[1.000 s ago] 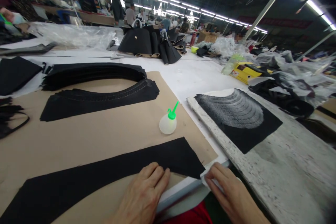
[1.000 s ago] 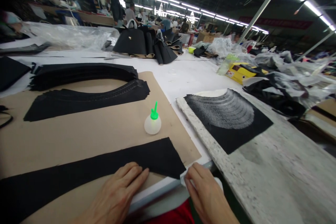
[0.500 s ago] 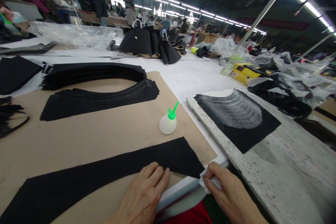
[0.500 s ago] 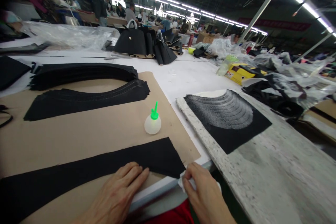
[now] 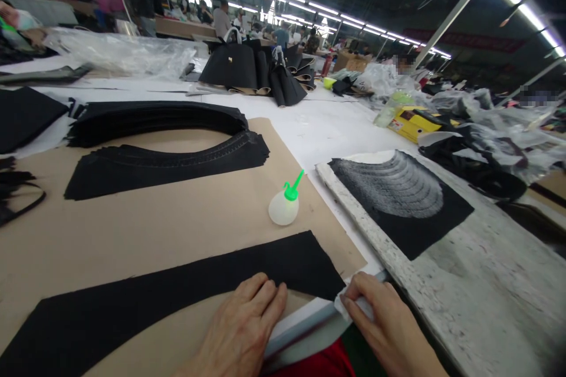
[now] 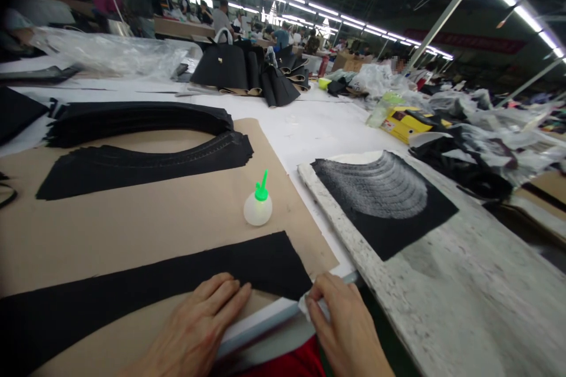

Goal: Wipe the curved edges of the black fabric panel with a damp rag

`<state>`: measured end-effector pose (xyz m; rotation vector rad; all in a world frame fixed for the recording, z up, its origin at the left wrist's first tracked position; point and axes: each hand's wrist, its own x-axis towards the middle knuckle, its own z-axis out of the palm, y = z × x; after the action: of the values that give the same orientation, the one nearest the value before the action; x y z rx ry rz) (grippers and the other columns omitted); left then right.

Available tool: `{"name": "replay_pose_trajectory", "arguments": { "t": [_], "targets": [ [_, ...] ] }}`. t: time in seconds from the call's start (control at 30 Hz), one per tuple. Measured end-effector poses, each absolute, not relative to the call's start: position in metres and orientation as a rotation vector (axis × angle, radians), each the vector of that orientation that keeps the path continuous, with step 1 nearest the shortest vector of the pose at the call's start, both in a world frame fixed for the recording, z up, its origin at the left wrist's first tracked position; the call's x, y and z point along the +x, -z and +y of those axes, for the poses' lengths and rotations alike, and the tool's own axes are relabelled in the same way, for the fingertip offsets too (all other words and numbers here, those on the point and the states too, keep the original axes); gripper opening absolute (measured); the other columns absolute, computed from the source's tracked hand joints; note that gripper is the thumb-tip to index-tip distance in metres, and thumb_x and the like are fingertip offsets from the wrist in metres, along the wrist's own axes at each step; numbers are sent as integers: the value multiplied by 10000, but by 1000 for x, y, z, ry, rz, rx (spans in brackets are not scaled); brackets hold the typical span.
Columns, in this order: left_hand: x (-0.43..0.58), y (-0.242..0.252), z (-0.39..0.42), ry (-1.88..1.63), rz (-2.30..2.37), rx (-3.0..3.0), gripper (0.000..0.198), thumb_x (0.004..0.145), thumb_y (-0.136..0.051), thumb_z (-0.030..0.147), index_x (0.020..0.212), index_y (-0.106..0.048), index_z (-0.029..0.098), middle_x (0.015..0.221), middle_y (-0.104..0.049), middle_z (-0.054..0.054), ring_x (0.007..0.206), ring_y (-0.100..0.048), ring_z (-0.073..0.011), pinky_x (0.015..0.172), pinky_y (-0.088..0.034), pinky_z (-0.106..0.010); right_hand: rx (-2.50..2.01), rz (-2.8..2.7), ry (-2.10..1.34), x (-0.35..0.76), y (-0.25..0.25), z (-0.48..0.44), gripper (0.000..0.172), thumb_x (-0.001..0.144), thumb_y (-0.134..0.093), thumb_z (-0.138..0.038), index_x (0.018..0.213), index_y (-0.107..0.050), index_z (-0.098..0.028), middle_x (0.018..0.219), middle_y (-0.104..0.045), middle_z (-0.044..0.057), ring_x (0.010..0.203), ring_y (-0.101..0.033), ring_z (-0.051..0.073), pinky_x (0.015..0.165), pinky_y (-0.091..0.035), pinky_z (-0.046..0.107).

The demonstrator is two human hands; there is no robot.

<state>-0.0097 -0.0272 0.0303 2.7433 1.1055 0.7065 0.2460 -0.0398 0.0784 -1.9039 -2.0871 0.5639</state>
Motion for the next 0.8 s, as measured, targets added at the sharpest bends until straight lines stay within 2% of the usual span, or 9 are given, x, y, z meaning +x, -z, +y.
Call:
{"name": "replay_pose_trajectory", "arguments": {
  "t": [0.17,0.4,0.53,0.63,0.8],
  "targets": [
    [-11,-31,-27,-690,1116,2757,496,794,-444,28,1278,-500,119,1110,-643,-90,1062,-554,-261,883,-543,-372,-1710,-2130,-629,200,-85,-19,175,919,-489,-241,750,-537,-233,785,-597,-9,783,-549,191,743,-342,334],
    [-11,-32,-27,-652,1115,2749,519,788,-452,34,1299,-485,119,1120,-637,-93,1075,-551,-265,887,-541,-379,-2032,-2039,-641,232,-75,-31,152,839,-520,-233,688,-508,-230,721,-599,-11,720,-546,196,687,-334,325],
    [-10,-32,-28,-639,1108,2739,538,766,-443,14,1292,-488,114,1111,-636,-96,1077,-548,-266,889,-542,-387,-1965,-2019,-626,221,-89,-25,183,874,-496,-292,707,-552,-241,732,-621,-8,736,-560,203,715,-344,332],
    [-10,-32,-28,-639,1107,2727,527,764,-446,17,1280,-497,111,1102,-638,-94,1069,-550,-268,883,-546,-389,-1901,-2056,-654,201,-86,-17,162,857,-510,-262,700,-544,-237,734,-633,-14,742,-575,197,732,-347,330],
    [-11,-31,-27,-645,1108,2727,546,760,-453,18,1298,-488,108,1124,-637,-100,1081,-548,-274,894,-545,-396,-2064,-2047,-601,222,-75,-25,135,811,-518,-234,676,-511,-239,649,-602,-25,672,-563,194,662,-336,311]
  ]
}}
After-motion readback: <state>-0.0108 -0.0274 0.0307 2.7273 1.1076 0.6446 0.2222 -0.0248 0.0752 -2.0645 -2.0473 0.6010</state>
